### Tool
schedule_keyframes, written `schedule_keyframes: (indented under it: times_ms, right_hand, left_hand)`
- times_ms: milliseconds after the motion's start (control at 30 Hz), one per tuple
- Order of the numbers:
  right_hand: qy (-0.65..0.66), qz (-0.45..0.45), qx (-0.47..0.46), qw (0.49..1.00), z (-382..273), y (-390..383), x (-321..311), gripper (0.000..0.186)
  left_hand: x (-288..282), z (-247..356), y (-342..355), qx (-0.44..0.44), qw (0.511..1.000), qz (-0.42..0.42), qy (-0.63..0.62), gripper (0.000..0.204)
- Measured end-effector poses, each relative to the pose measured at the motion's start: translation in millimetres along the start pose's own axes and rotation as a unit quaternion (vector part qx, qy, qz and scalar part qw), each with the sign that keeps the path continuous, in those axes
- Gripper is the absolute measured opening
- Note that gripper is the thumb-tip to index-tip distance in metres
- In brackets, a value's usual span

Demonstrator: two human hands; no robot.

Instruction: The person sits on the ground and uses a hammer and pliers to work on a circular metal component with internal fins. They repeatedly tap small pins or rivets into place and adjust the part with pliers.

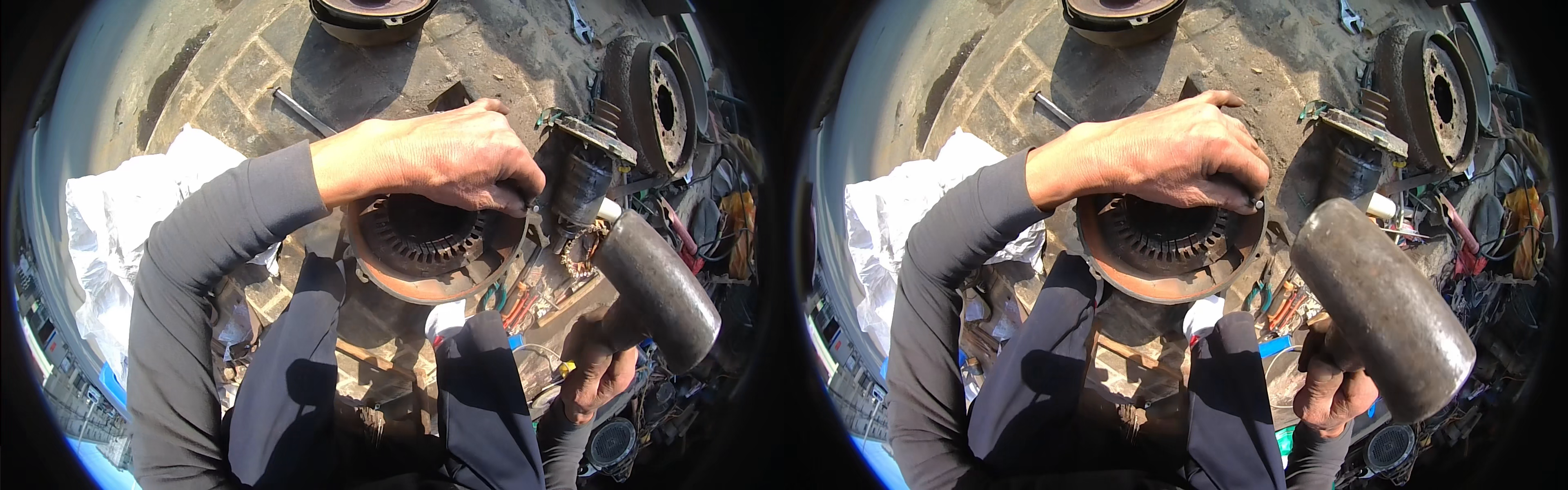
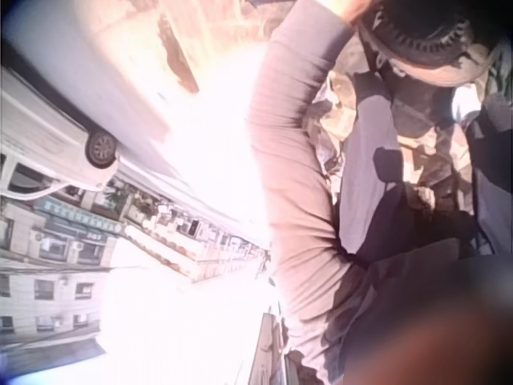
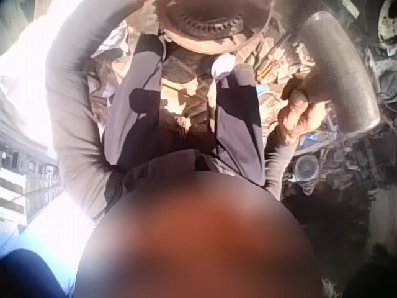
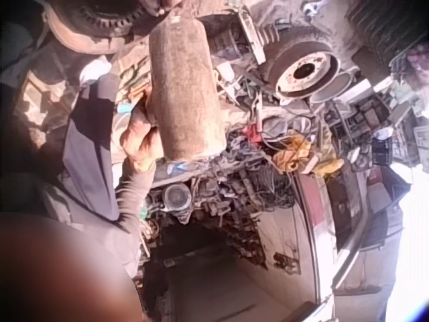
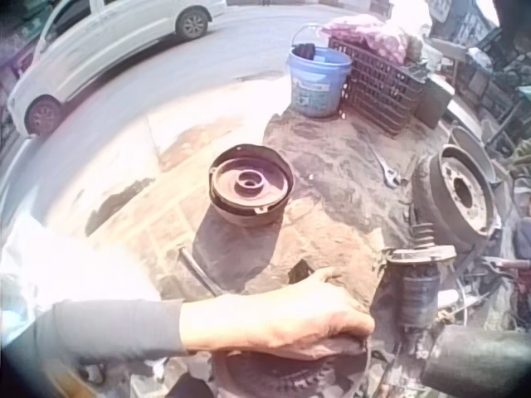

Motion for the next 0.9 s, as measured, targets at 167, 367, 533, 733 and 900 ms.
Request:
schedule_keyframes:
  times_ms: [167, 367, 533, 733, 900]
  right_hand:
    - [-0.285, -0.136, 0.081, 0.945, 11.1, 23.3, 16.9, 0.019]
    - [-0.069, -0.031, 0.047, 0.996, -6.5, 16.7, 7.3, 0.042]
    - [-0.288, -0.155, 0.025, 0.945, 8.6, 19.8, 35.2, 0.037]
    - [-0.104, 0.016, 0.102, 0.989, 3.4, -5.0, -4.5, 0.048]
    - [-0.259, -0.116, 0.006, 0.959, 1.8, 9.1, 20.1, 0.03]
  left_hand:
    - [-11.5, 1.4, -0.5, 0.018, 0.997, 0.066, -0.027, 0.029]
    - [-7.3, -2.3, -6.1, -0.014, 0.997, 0.067, -0.041, 0.024]
    - [-8.5, -0.6, -9.0, -0.016, 0.997, 0.066, -0.037, 0.023]
    - [-9.0, -6.2, -6.1, -0.026, 0.996, 0.066, -0.046, 0.022]
    - [-8.7, -5.6, -6.6, -0.034, 0.996, 0.063, -0.054, 0.023]
Point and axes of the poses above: each hand's wrist, its own y-axis towards the middle knuckle, its own x-axis out of the palm, z = x × y, the point moved 10 cm from there along y, towards the middle knuckle, and after that the axes turned 10 degrees about -z, right-handed, at the moved point
